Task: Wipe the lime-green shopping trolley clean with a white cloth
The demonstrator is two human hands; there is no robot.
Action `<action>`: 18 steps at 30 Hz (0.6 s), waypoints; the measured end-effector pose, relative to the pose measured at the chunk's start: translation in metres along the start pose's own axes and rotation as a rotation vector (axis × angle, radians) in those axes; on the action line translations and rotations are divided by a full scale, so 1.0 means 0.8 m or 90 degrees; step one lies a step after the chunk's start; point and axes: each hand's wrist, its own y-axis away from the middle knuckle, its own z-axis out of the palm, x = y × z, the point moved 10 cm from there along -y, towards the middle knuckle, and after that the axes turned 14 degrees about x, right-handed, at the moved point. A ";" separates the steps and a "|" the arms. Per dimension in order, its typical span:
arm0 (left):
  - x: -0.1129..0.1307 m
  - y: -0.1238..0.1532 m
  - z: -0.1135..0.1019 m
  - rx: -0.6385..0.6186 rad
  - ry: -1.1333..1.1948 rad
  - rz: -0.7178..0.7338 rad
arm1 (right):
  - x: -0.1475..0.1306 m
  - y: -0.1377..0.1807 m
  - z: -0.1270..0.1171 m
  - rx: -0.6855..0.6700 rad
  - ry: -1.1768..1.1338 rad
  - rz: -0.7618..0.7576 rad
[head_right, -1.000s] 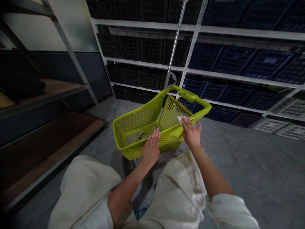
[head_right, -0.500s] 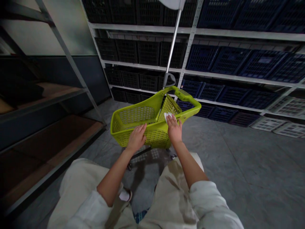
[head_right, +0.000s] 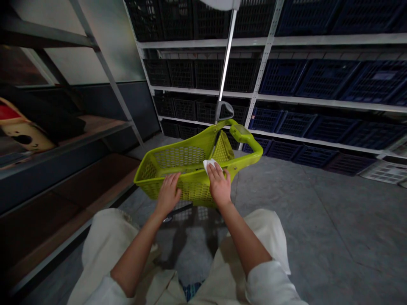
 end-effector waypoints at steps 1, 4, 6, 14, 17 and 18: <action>-0.002 0.007 -0.005 0.006 -0.002 -0.005 | -0.006 0.001 -0.004 -0.003 -0.003 -0.001; -0.001 0.025 -0.025 0.042 -0.010 -0.031 | -0.022 0.005 -0.016 -0.011 -0.007 0.003; 0.009 0.032 -0.040 0.067 -0.039 -0.061 | -0.032 0.008 -0.025 -0.014 -0.009 0.005; 0.141 -0.001 -0.034 0.008 0.044 -0.027 | -0.059 0.016 -0.063 -0.065 -0.008 -0.042; 0.174 -0.010 -0.030 -0.010 0.090 0.042 | -0.022 0.008 -0.090 -0.069 0.013 -0.062; 0.178 -0.010 -0.029 -0.020 0.096 0.058 | 0.000 0.003 -0.101 -0.058 0.028 -0.061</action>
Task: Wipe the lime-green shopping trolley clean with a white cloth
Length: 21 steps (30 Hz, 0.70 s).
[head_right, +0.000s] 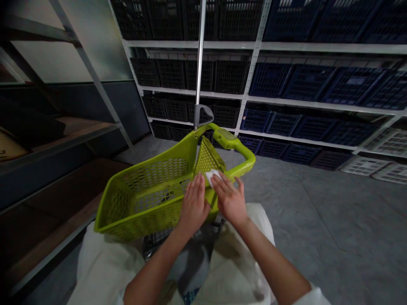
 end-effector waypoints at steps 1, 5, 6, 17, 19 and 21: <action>0.003 0.001 0.002 -0.014 0.002 0.013 | 0.026 -0.002 -0.009 0.011 0.019 0.005; 0.011 0.004 0.009 -0.068 -0.015 0.033 | 0.124 -0.010 -0.040 0.115 0.105 0.111; 0.013 0.003 0.011 -0.070 -0.020 0.026 | 0.131 -0.009 -0.041 0.128 0.118 0.134; 0.030 -0.003 0.042 -0.016 -0.015 0.070 | 0.072 -0.006 -0.006 -0.004 0.060 -0.008; 0.026 -0.003 0.044 -0.015 -0.028 0.066 | 0.129 -0.018 -0.020 0.045 0.111 0.060; 0.023 -0.003 0.044 -0.010 -0.030 0.058 | 0.157 -0.024 -0.023 0.068 0.148 0.111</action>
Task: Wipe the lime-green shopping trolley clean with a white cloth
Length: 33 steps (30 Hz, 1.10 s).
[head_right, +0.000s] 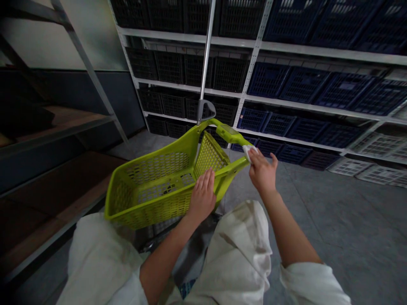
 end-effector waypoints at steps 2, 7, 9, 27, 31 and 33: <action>0.000 0.000 -0.001 0.005 -0.001 0.000 | -0.015 0.003 0.001 0.006 0.014 0.008; 0.001 0.002 -0.004 0.006 -0.014 0.018 | -0.113 0.038 -0.004 -0.051 -0.052 -0.119; 0.001 0.004 -0.006 0.009 -0.015 0.019 | -0.109 0.040 -0.006 -0.064 -0.067 -0.142; 0.000 0.006 -0.001 0.010 -0.034 0.012 | -0.087 0.023 -0.002 -0.105 -0.044 -0.159; 0.000 0.006 -0.002 0.019 -0.026 0.016 | -0.043 0.002 0.004 -0.108 -0.047 -0.187; 0.000 0.006 -0.004 0.029 -0.017 0.017 | -0.018 -0.005 0.001 -0.086 -0.051 -0.165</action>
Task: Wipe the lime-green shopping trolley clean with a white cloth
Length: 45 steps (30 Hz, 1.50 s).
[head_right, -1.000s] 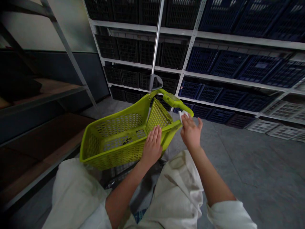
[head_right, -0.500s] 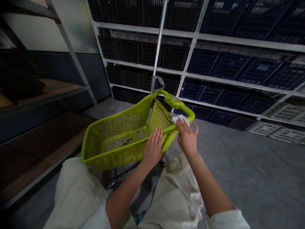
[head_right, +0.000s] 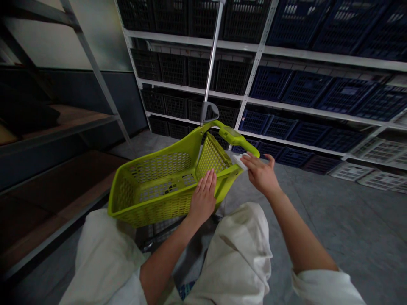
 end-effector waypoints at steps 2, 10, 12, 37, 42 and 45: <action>-0.001 0.000 -0.001 0.006 0.005 -0.003 | 0.027 0.003 -0.009 0.044 0.011 0.048; -0.001 -0.001 0.000 -0.006 0.001 -0.006 | 0.042 0.007 -0.002 0.072 0.006 0.101; -0.001 0.000 0.000 -0.008 0.004 -0.011 | 0.010 0.007 0.004 0.067 0.016 0.100; 0.002 0.000 0.000 -0.022 -0.039 0.013 | -0.042 0.019 0.005 0.045 0.011 0.027; 0.003 0.001 0.002 -0.024 -0.039 0.013 | -0.006 0.016 0.000 0.091 0.072 0.152; 0.002 0.002 0.004 -0.028 -0.046 0.010 | -0.091 0.016 0.012 0.036 0.014 0.051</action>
